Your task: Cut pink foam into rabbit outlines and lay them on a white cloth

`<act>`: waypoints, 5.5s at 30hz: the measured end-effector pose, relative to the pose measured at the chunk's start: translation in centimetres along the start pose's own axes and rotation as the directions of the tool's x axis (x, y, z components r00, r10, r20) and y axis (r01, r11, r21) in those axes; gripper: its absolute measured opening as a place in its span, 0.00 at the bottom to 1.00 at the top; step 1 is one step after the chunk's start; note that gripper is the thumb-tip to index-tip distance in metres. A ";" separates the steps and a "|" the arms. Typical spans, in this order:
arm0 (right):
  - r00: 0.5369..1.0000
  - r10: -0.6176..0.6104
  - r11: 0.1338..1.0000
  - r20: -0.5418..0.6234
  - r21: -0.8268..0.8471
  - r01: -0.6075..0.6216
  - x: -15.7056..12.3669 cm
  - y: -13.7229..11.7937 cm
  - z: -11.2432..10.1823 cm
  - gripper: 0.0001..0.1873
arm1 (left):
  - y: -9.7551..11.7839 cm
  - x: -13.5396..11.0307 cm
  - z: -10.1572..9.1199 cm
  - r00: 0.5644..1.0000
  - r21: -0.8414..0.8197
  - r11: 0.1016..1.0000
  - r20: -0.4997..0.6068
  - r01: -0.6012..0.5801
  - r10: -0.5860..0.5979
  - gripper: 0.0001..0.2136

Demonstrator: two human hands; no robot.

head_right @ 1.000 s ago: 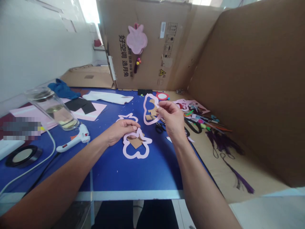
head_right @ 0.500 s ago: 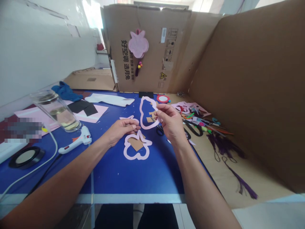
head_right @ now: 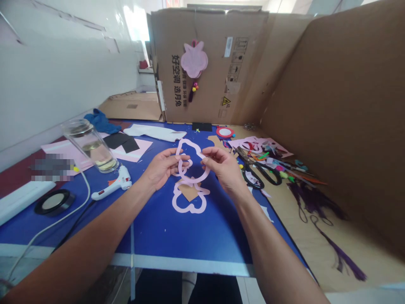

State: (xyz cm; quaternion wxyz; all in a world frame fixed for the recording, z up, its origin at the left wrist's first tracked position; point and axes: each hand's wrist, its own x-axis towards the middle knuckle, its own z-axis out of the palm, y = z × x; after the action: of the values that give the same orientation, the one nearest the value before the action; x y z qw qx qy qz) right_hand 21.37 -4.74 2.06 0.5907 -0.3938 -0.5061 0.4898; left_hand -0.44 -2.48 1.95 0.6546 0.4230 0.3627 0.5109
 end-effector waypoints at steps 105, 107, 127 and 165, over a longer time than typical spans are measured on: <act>0.961 0.189 0.337 0.203 -0.933 0.131 -2.0 0.4 0.7 0.08 | 3.1 1.4 -2.3 0.926 -0.080 0.956 -0.284 -0.283 0.250 0.10; 0.962 0.178 0.314 0.206 -0.939 0.143 -2.1 0.2 0.9 0.08 | 3.1 1.4 -2.3 0.925 -0.080 0.956 -0.287 -0.282 0.248 0.10; 0.945 0.284 0.305 0.162 -0.950 0.071 -2.2 -0.8 1.7 0.11 | 3.0 1.6 -2.4 0.921 -0.084 0.955 -0.299 -0.284 0.248 0.09; 0.976 0.195 0.199 0.093 -0.979 0.054 -1.3 0.0 -0.3 0.09 | 3.2 1.4 -2.1 0.919 -0.108 0.954 -0.318 -0.278 0.232 0.09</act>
State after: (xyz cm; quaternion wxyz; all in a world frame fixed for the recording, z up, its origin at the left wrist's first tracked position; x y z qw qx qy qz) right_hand 21.65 -6.04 1.73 0.1324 -0.6502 -0.7380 0.1227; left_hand -3.22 -0.37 4.07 0.5492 0.3330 0.3603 0.6765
